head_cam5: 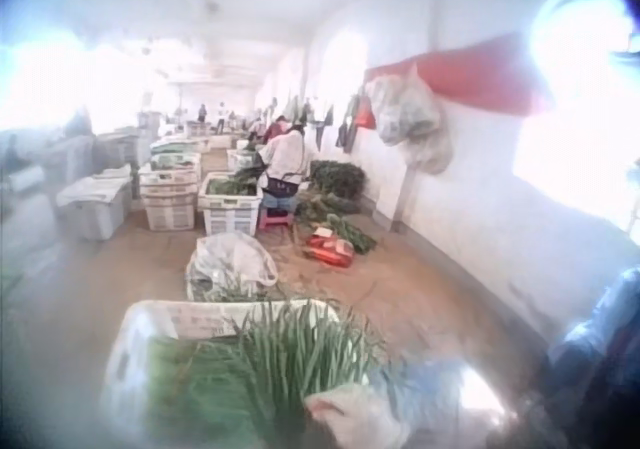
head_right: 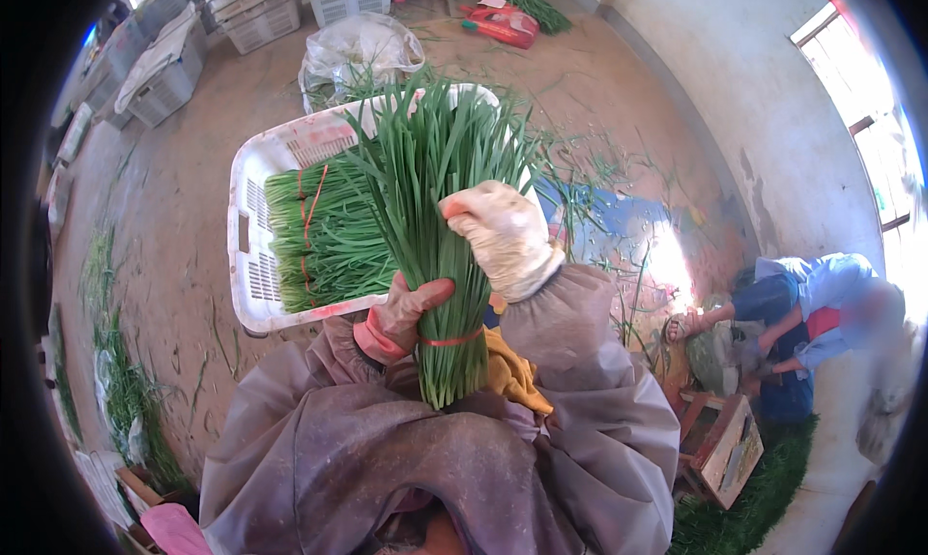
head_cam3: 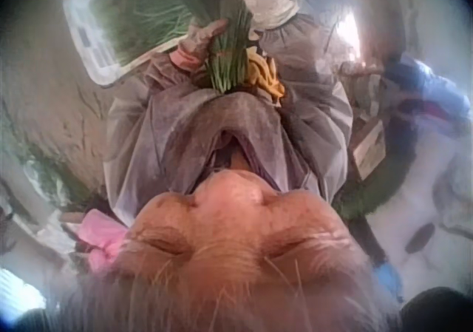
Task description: The person bundles green chives by hand, ties them with a red string, and places the bundles into a plastic crate.
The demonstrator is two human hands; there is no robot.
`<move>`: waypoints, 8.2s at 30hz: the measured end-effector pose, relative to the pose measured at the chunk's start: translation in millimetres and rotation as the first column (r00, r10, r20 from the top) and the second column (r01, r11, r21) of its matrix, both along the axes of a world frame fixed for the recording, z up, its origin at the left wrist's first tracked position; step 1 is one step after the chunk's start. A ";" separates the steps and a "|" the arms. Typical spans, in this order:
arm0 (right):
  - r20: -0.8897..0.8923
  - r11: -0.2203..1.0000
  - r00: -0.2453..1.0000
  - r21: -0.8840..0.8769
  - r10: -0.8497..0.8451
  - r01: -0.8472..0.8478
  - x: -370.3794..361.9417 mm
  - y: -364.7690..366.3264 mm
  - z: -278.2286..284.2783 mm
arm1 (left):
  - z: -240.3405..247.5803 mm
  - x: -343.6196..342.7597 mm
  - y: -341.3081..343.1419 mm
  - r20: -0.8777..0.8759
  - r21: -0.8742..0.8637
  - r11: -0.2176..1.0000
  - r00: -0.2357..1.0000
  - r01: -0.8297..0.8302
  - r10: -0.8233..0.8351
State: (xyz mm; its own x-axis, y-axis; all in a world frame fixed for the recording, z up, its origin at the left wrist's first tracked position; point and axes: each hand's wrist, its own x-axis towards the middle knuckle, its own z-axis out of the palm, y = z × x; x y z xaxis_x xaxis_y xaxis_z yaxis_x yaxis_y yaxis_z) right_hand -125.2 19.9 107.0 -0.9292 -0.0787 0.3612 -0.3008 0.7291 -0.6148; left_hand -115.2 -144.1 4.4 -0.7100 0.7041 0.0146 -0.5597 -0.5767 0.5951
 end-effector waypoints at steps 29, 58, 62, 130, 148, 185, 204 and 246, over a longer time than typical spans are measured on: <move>0.678 0.260 0.548 -0.487 -0.490 0.834 168.2 155.2 -236.2 | -156.7 -235.2 9.0 -0.830 -0.536 0.285 0.433 -0.795 -0.353; 0.787 0.242 0.590 -0.546 -0.179 0.802 120.1 167.2 -311.7 | -196.5 -148.4 34.8 -0.640 -0.443 -0.065 0.366 -0.894 -0.675; 0.810 0.309 0.549 -0.478 -0.206 0.822 102.0 169.3 -295.1 | -152.5 -73.3 -13.4 -0.637 -0.764 0.234 0.642 -0.602 -0.428; 0.772 0.360 0.607 -0.520 -0.191 0.775 209.2 160.8 -279.1 | -162.2 -184.0 22.8 -0.677 -0.695 0.393 0.732 -0.602 -0.075; 0.525 0.722 0.544 0.224 -0.655 0.655 264.0 156.0 -241.8 | -267.0 -285.9 132.3 -0.629 -0.589 -0.093 0.528 -0.802 -0.570; 0.167 0.361 0.395 -0.204 -0.903 0.910 254.1 371.5 -266.7 | -118.4 82.6 308.1 0.097 -0.450 0.347 0.432 0.823 -0.897; 0.286 0.485 0.545 -0.257 -0.788 0.836 337.5 79.5 -81.9 | -62.1 57.4 137.8 0.040 -0.022 0.749 0.749 0.662 -0.661; 0.338 -0.047 0.573 -0.886 -0.746 0.462 198.0 170.8 -85.8 | -77.6 114.4 149.8 0.039 -0.048 0.558 0.560 0.829 -0.828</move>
State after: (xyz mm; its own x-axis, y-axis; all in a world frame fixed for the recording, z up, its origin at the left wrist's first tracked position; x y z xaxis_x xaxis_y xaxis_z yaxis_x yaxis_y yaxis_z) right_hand 72.8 190.7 21.1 -0.3247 0.9369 -0.1297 -0.2518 -0.2178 -0.9430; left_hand -0.8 5.7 -73.3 0.1863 0.9813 -0.0475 -0.7803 0.1772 0.5998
